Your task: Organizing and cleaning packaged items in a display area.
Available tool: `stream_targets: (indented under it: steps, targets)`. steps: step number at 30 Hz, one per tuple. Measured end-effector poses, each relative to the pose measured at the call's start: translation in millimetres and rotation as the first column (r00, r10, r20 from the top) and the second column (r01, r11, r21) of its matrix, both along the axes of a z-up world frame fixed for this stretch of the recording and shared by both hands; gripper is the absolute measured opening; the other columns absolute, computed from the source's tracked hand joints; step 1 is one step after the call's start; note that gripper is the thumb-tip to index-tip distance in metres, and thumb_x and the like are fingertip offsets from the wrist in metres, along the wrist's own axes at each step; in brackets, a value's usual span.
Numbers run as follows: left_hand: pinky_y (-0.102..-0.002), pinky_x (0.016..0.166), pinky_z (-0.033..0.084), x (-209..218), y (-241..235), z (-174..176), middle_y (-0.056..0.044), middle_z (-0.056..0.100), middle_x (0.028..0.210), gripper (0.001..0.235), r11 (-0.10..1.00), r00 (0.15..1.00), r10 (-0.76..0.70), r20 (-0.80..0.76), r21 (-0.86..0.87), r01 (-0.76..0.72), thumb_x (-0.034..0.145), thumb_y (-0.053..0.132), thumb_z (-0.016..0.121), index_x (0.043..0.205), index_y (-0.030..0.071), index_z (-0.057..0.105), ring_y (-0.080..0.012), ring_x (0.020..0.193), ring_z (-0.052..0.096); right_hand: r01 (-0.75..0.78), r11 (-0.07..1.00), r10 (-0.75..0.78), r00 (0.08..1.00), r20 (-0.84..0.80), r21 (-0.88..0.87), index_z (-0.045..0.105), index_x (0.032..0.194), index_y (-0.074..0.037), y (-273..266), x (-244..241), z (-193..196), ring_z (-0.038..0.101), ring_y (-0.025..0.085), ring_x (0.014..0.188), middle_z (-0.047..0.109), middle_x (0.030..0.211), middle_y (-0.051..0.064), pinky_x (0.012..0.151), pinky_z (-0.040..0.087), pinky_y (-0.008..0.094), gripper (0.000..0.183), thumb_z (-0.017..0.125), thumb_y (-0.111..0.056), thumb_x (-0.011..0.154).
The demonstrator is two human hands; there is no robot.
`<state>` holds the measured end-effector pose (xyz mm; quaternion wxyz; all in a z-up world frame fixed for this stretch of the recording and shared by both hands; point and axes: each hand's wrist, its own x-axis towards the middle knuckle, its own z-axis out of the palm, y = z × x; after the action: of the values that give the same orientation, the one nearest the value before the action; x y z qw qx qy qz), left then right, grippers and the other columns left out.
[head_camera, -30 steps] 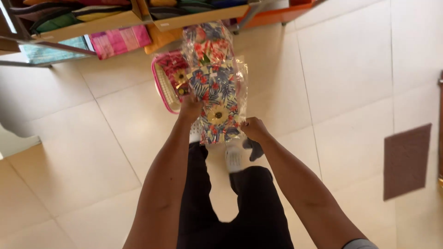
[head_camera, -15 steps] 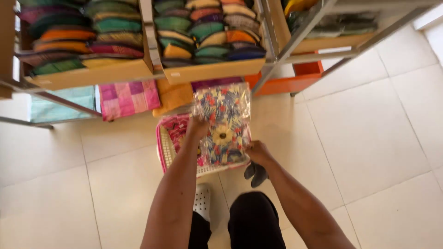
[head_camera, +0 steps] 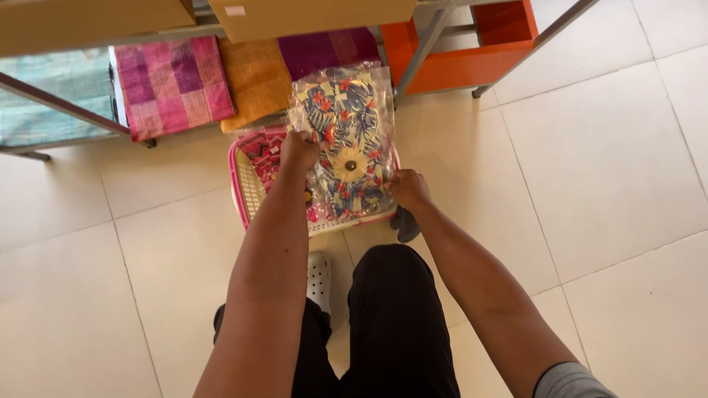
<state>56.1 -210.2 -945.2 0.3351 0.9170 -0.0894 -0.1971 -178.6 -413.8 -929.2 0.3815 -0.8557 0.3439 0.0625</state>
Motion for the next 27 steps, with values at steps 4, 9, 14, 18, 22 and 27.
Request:
stream_targets:
  steps: [4,9,14,18,22,27]
  targets:
    - [-0.046,0.071,0.054,-4,10,4,-0.017,0.072,0.08,0.039,1.0,0.999,0.02,-0.033,-0.014,-0.02,0.078,0.034,0.089,0.078,0.001,0.069,-0.0297,0.076,0.07,0.036,0.999,-0.036,0.998,-0.042,-0.001,0.07,0.099,-0.009,9,-10,27,0.072,0.031,0.085,0.074,0.086,0.014,0.078,0.055,0.043,0.032,0.086,-0.027,0.078]
    - [-0.044,0.064,0.055,-14,11,32,-0.015,0.072,0.077,0.038,0.997,0.99,0.077,-0.116,-0.015,-0.08,0.081,0.03,0.089,0.076,-0.001,0.068,-0.0237,0.068,0.069,0.06,0.973,0.035,0.916,0.401,-0.222,0.066,0.112,-0.008,32,-45,56,0.07,0.034,0.097,0.071,0.109,0.013,0.082,0.054,0.044,0.023,0.074,-0.019,0.093]
    - [-0.033,0.056,0.058,-15,3,27,-0.009,0.076,0.078,0.021,0.989,0.947,0.099,-0.306,-0.075,-0.127,0.087,0.021,0.081,0.085,0.003,0.07,-0.0118,0.061,0.074,-0.607,0.774,0.629,0.769,0.114,-0.179,0.074,0.12,-0.02,25,-46,4,0.069,0.033,0.11,0.072,0.122,0.009,0.092,0.053,0.045,0.035,0.073,-0.016,0.085]
    - [-0.031,0.054,0.058,-11,11,9,-0.009,0.076,0.079,0.021,0.985,0.946,0.07,-0.318,-0.129,-0.116,0.087,0.019,0.081,0.088,0.001,0.071,-0.0121,0.061,0.074,-0.611,0.789,0.608,0.792,-0.064,-0.065,0.07,0.128,-0.02,39,-36,20,0.067,0.031,0.112,0.07,0.126,0.008,0.094,0.052,0.044,0.039,0.07,-0.019,0.089]
    - [-0.031,0.051,0.055,-9,15,7,-0.01,0.075,0.079,0.021,0.985,0.911,0.056,-0.408,-0.126,-0.117,0.087,0.017,0.082,0.096,0.002,0.072,-0.0138,0.061,0.072,-0.606,0.794,0.607,0.795,0.001,-0.051,0.069,0.131,-0.018,40,-36,17,0.065,0.034,0.113,0.069,0.126,0.012,0.095,0.051,0.046,0.042,0.068,-0.018,0.089]
    - [-0.03,0.051,0.058,-3,21,-9,-0.011,0.077,0.084,0.02,0.985,0.855,0.016,-0.518,-0.138,-0.102,0.089,0.011,0.077,0.105,0.0,0.071,-0.0155,0.064,0.074,-0.528,0.849,0.528,0.849,-0.032,-0.01,0.073,0.121,-0.016,41,-48,27,0.068,0.032,0.11,0.073,0.119,0.009,0.095,0.051,0.046,0.031,0.069,-0.02,0.091]
